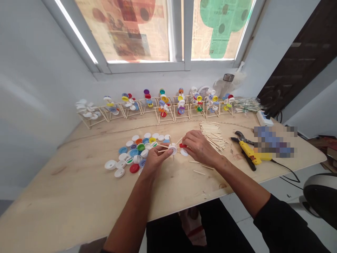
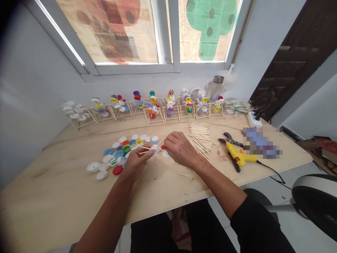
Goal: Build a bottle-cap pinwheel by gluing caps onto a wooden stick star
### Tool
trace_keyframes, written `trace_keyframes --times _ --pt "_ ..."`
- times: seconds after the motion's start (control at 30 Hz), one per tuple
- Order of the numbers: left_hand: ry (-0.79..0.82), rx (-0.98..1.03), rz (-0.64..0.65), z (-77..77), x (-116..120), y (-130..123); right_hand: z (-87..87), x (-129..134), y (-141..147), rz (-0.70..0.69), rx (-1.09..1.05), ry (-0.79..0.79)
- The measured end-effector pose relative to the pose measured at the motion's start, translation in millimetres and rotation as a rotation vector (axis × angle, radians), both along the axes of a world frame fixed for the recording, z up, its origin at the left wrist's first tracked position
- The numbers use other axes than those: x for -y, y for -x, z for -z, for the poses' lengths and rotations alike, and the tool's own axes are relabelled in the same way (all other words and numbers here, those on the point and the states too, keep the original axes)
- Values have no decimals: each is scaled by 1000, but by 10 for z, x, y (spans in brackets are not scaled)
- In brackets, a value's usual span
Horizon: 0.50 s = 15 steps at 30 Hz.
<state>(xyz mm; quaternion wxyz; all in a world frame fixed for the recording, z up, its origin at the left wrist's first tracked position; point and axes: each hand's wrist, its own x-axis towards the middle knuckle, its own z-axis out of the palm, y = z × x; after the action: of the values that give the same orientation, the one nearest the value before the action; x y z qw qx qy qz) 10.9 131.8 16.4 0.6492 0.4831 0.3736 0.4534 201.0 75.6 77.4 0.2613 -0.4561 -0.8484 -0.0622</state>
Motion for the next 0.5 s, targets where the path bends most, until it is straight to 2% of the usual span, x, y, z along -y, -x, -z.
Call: trace_keyframes --times 0.17,0.37,0.5 --pt "9 1 9 -6 -3 3 9 0 15 8 -19 4" --pt "-7 -14 1 -19 -2 21 52 61 -13 4 -136 7" --pt "-28 21 -58 -36 -24 64 103 90 -133 124 -260 -62"
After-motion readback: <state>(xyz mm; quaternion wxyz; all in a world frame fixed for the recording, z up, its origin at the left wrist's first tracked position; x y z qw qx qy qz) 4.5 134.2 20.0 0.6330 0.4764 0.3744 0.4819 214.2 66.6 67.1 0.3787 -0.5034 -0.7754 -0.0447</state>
